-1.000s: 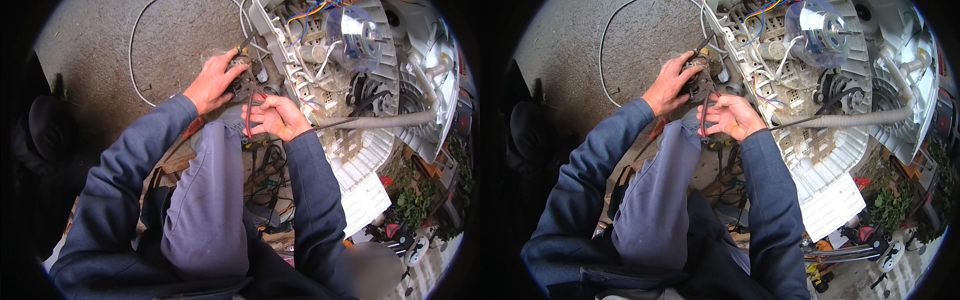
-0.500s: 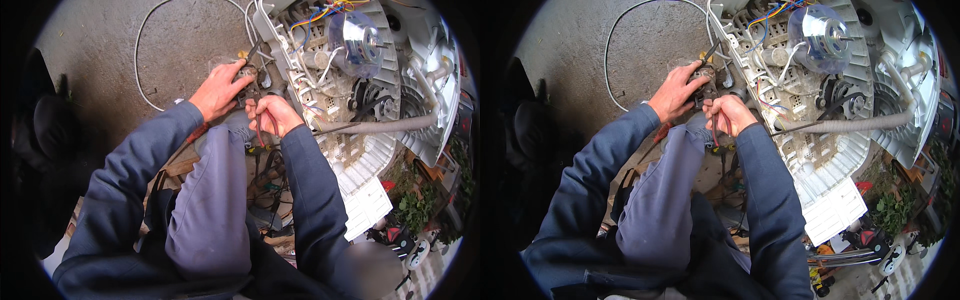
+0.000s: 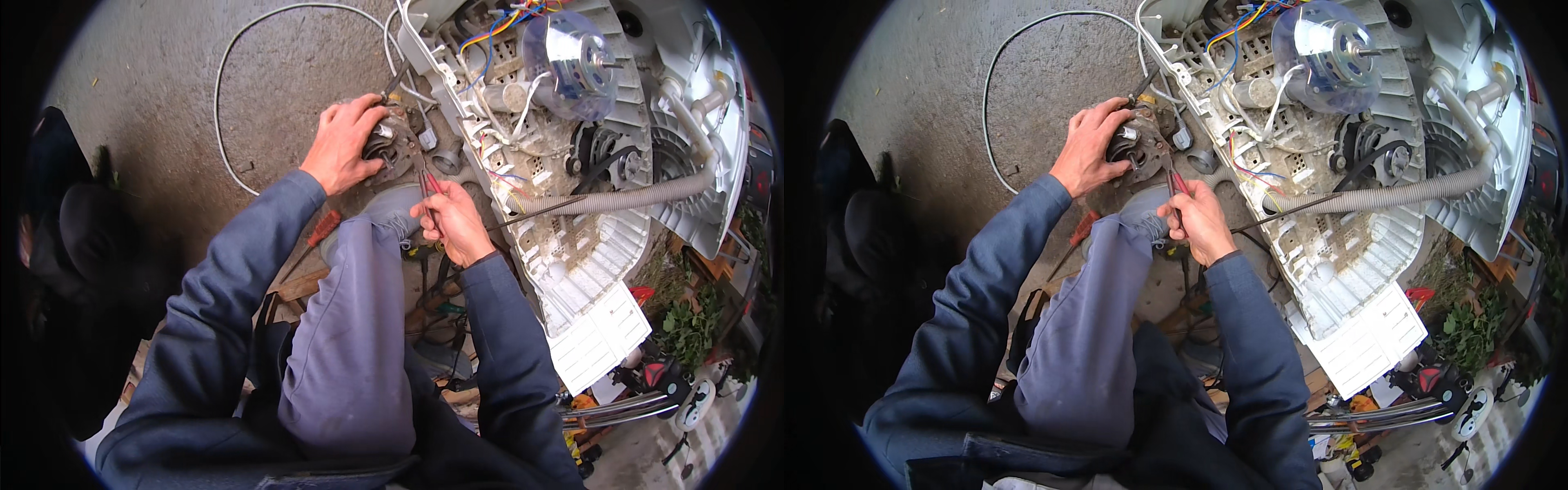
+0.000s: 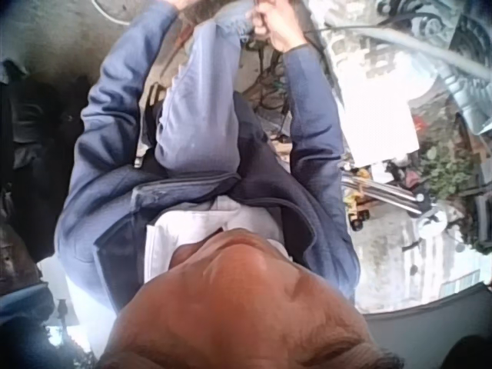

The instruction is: The person uses pliers to adjust a small metal component on a disassembled appliance part, then picks up an angle grinder and briefly applies it to the same component before setting the tool down.

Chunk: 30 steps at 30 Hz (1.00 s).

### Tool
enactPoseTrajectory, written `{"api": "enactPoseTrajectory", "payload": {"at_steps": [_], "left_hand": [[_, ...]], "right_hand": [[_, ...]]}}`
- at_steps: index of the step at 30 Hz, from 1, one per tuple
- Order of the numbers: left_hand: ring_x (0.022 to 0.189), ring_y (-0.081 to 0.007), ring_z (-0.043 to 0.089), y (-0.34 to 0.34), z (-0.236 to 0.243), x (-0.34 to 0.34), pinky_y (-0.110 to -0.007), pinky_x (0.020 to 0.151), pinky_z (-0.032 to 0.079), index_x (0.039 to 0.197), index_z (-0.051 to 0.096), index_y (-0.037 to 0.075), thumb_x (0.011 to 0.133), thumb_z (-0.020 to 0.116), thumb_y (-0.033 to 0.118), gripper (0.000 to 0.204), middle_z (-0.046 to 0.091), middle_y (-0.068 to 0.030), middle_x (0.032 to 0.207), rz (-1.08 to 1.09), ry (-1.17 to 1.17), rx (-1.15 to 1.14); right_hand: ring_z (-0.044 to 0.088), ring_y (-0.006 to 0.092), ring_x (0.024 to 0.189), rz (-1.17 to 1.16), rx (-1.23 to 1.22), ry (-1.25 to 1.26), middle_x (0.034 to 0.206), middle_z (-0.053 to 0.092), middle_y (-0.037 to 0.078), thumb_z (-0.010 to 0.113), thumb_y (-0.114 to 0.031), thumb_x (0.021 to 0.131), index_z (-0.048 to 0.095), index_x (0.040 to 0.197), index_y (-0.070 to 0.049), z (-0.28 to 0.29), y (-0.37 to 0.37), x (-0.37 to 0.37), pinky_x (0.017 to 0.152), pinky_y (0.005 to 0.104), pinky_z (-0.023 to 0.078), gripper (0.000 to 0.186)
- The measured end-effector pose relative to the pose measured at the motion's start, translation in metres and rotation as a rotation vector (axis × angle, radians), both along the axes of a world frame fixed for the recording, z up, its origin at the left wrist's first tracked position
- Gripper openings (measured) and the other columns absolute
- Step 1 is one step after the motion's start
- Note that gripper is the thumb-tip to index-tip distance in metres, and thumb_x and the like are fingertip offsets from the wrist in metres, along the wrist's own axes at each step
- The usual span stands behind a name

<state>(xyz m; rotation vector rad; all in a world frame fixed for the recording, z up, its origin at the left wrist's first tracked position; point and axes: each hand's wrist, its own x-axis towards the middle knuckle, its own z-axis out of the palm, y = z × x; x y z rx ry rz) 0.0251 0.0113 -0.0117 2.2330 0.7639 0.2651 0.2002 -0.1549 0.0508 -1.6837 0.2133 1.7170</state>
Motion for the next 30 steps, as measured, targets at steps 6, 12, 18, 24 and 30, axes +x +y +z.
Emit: {"api": "enactPoseTrajectory", "payload": {"at_steps": [6, 12, 18, 24, 30], "left_hand": [[0.142, -0.0507, 0.037, 0.005, -0.001, 0.004, -0.064, 0.121, 0.027, 0.140, 0.057, 0.019, 0.063, 0.086, 0.030, 0.083, 0.047, -0.0238, 0.149, 0.040, 0.139, 0.230], [0.141, -0.0506, 0.038, 0.005, -0.004, 0.006, -0.063, 0.111, 0.041, 0.144, 0.053, 0.017, 0.066, 0.083, 0.027, 0.084, 0.049, -0.0207, 0.147, 0.022, 0.163, 0.022], [0.140, -0.0502, 0.039, 0.002, -0.003, 0.009, -0.063, 0.109, 0.044, 0.144, 0.051, 0.017, 0.069, 0.082, 0.024, 0.082, 0.051, -0.0195, 0.145, 0.027, 0.148, 0.037], [0.139, -0.0494, 0.039, 0.002, -0.005, 0.003, -0.062, 0.107, 0.045, 0.144, 0.050, 0.018, 0.068, 0.082, 0.024, 0.083, 0.050, -0.0189, 0.145, 0.014, 0.123, 0.061], [0.138, -0.0493, 0.040, 0.001, -0.007, 0.002, -0.062, 0.107, 0.045, 0.144, 0.050, 0.018, 0.068, 0.082, 0.023, 0.083, 0.050, -0.0186, 0.144, 0.013, 0.116, 0.060]], "right_hand": [[0.052, 0.0102, 0.059, -0.142, 0.045, 0.030, 0.083, 0.067, 0.009, 0.061, -0.019, 0.102, 0.053, 0.105, -0.006, -0.005, -0.003, -0.012, 0.047, 0.0278, 0.042, 0.015], [0.056, 0.0094, 0.059, 0.030, 0.142, -0.131, 0.093, 0.074, 0.013, 0.055, -0.026, 0.105, 0.057, 0.101, -0.006, -0.012, -0.001, -0.011, 0.047, 0.0267, 0.041, 0.020], [0.059, 0.0116, 0.055, 0.045, 0.138, 0.037, 0.099, 0.074, 0.020, 0.051, -0.028, 0.108, 0.052, 0.110, -0.003, -0.007, -0.001, 0.002, 0.045, 0.0239, 0.039, 0.025], [0.071, 0.0230, 0.068, 0.011, 0.133, 0.119, 0.108, 0.073, 0.024, 0.048, -0.028, 0.110, 0.048, 0.113, -0.004, -0.004, 0.002, 0.004, 0.056, 0.0310, 0.056, 0.024], [0.075, 0.0262, 0.073, 0.010, 0.116, 0.176, 0.109, 0.072, 0.024, 0.049, -0.032, 0.109, 0.047, 0.121, 0.000, -0.004, 0.001, 0.010, 0.062, 0.0354, 0.061, 0.034]]}}
